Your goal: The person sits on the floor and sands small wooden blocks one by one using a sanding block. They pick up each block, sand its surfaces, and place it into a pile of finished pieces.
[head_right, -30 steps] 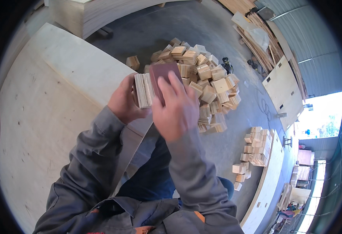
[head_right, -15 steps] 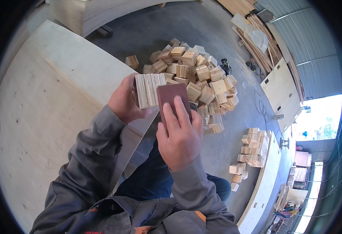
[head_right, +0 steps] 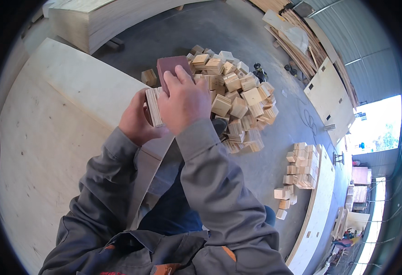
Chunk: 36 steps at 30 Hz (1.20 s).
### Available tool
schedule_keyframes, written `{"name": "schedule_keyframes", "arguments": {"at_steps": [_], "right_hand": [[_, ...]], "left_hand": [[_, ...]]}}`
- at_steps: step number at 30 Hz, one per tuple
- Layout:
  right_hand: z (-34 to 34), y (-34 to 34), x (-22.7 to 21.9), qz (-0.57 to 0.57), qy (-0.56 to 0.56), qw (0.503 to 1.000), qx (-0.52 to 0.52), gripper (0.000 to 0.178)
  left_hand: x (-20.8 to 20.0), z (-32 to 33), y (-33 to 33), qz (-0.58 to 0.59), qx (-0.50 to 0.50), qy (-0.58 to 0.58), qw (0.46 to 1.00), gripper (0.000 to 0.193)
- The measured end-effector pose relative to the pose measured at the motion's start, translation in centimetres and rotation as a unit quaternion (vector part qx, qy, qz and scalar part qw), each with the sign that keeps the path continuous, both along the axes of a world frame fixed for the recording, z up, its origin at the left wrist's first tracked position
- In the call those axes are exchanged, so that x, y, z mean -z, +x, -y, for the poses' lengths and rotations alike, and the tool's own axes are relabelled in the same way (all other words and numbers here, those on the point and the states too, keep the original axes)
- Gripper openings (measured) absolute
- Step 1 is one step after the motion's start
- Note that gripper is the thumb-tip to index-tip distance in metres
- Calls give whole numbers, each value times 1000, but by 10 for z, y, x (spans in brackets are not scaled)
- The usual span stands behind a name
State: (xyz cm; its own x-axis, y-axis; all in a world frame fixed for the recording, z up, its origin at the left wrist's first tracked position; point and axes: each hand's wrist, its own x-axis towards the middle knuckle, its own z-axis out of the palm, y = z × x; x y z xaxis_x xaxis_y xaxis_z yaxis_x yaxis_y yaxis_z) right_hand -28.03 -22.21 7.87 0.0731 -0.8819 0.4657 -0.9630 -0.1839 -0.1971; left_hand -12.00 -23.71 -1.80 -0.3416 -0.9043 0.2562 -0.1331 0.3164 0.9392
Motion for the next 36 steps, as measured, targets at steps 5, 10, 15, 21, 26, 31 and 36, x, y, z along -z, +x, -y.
{"name": "schedule_keyframes", "arguments": {"at_steps": [5, 10, 15, 21, 26, 31, 36], "right_hand": [[-78, -5, -8, -22, -33, 999, 0, 48], [-121, -2, -1, -12, -26, 1000, -10, 51], [-74, 8, 0, -12, -45, 999, -10, 47], [-13, 24, -4, -14, -21, 1000, -3, 46], [-52, 23, -2, -22, -25, 999, -13, 49], [-117, 21, -12, -28, 2, 999, -30, 54], [-119, 23, -17, -27, 11, 1000, -7, 50]], "left_hand": [[0, 0, -5, -18, 13, -51, 998, 102], [-9, -8, 3, 40, -14, -60, 997, 100], [4, -2, -1, -14, 6, -21, 1000, 102], [0, 0, -5, -54, 3, -12, 998, 91], [5, 2, -5, -41, -19, -59, 997, 94], [-4, -3, -1, 2, -30, -63, 998, 93], [-5, -7, -2, -5, -49, -44, 998, 93]]}}
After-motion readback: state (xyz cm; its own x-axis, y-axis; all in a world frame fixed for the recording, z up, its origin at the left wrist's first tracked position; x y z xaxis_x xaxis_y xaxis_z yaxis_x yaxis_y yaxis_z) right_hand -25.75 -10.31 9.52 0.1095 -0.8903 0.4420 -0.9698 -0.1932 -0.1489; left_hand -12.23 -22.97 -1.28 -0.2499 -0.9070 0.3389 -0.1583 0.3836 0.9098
